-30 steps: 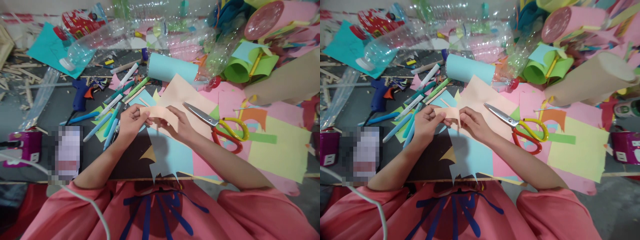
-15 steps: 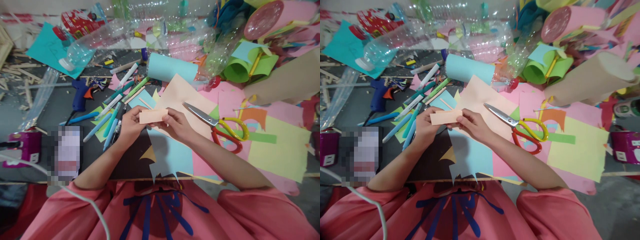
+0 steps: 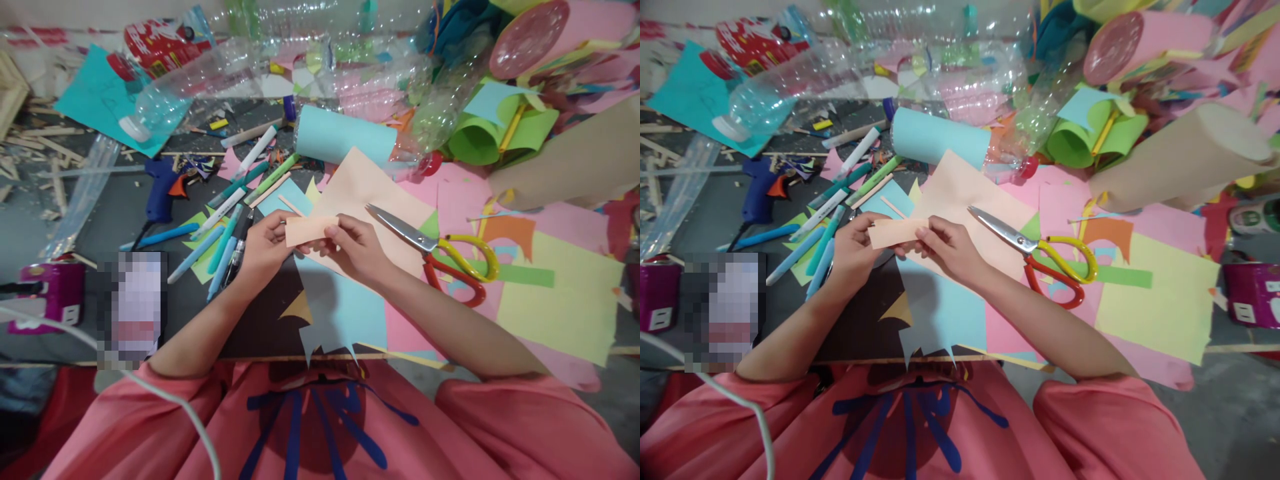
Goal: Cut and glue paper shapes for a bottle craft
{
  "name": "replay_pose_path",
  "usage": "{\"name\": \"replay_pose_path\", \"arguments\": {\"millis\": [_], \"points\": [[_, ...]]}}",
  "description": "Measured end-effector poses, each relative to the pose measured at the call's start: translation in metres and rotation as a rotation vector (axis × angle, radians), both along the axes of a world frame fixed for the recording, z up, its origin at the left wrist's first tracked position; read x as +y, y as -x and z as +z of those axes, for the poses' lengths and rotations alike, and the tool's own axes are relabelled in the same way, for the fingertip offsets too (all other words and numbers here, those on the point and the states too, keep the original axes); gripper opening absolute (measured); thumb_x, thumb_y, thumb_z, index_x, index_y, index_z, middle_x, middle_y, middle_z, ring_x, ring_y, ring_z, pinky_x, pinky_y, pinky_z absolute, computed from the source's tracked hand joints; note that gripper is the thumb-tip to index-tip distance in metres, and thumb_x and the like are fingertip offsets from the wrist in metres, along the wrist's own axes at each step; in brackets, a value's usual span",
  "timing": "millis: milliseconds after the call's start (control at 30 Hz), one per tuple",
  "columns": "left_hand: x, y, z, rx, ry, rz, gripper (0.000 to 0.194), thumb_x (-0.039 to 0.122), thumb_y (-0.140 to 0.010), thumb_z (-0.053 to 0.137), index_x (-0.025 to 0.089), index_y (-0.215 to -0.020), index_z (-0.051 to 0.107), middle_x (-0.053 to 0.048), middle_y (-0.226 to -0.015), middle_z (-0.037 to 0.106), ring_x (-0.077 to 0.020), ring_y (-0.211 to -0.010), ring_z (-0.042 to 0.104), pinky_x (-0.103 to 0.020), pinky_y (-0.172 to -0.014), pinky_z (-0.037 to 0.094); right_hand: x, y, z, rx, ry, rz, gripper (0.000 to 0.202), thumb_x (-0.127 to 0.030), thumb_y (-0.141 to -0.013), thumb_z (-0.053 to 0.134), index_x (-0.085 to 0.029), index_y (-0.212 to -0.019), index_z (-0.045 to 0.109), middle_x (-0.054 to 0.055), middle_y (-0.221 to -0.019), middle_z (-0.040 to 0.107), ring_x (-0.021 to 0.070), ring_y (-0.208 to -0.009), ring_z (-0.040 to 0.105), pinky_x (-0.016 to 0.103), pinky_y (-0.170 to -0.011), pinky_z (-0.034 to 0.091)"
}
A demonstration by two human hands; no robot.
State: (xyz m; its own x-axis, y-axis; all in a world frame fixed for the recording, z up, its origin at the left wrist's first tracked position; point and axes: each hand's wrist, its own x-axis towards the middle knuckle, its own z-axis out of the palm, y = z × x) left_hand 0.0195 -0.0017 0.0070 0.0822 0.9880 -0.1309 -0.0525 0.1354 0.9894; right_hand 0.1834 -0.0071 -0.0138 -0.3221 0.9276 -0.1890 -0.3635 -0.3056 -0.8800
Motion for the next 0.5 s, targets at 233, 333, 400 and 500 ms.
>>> {"name": "replay_pose_path", "arguments": {"millis": [233, 333, 400, 500], "points": [[0.0007, 0.0014, 0.0014, -0.029, 0.028, -0.010, 0.031, 0.045, -0.073, 0.073, 0.018, -0.075, 0.058, 0.001, -0.056, 0.064, -0.0154, -0.050, 0.067, -0.026, -0.049, 0.056, 0.0006, -0.0003, -0.0003, -0.017, 0.026, -0.048, 0.039, -0.053, -0.077, 0.073, -0.019, -0.069, 0.055, -0.004, -0.063, 0.060, 0.0069, -0.054, 0.055, 0.023, -0.054, 0.044], [0.0009, 0.0032, -0.0020, -0.063, 0.026, -0.013, 0.027, 0.044, -0.076, 0.068, 0.018, -0.077, 0.062, -0.001, -0.064, 0.067, -0.0165, -0.055, 0.069, -0.028, -0.052, 0.058, 0.0004, -0.0012, -0.0022, -0.038, 0.022, -0.056, 0.040, -0.055, -0.076, 0.072, -0.020, -0.069, 0.054, -0.004, -0.062, 0.059, 0.0071, -0.053, 0.055, 0.024, -0.054, 0.043], [0.0011, 0.0036, -0.0033, -0.057, 0.032, -0.001, 0.024, 0.042, -0.077, 0.067, 0.018, -0.077, 0.063, -0.001, -0.066, 0.068, -0.0166, -0.056, 0.069, -0.028, -0.053, 0.059, 0.0004, -0.0019, -0.0032, -0.058, 0.003, -0.057, 0.040, -0.055, -0.077, 0.071, -0.020, -0.068, 0.054, -0.005, -0.059, 0.056, 0.0076, -0.053, 0.055, 0.024, -0.055, 0.044], [0.0014, 0.0031, -0.0020, -0.003, 0.031, 0.022, 0.023, 0.040, -0.075, 0.068, 0.018, -0.076, 0.063, 0.000, -0.060, 0.065, -0.0177, -0.058, 0.070, -0.028, -0.054, 0.059, 0.0005, -0.0026, -0.0036, -0.077, -0.015, -0.053, 0.040, -0.055, -0.078, 0.070, -0.020, -0.068, 0.053, -0.006, -0.058, 0.053, 0.0080, -0.054, 0.056, 0.025, -0.055, 0.044]]}}
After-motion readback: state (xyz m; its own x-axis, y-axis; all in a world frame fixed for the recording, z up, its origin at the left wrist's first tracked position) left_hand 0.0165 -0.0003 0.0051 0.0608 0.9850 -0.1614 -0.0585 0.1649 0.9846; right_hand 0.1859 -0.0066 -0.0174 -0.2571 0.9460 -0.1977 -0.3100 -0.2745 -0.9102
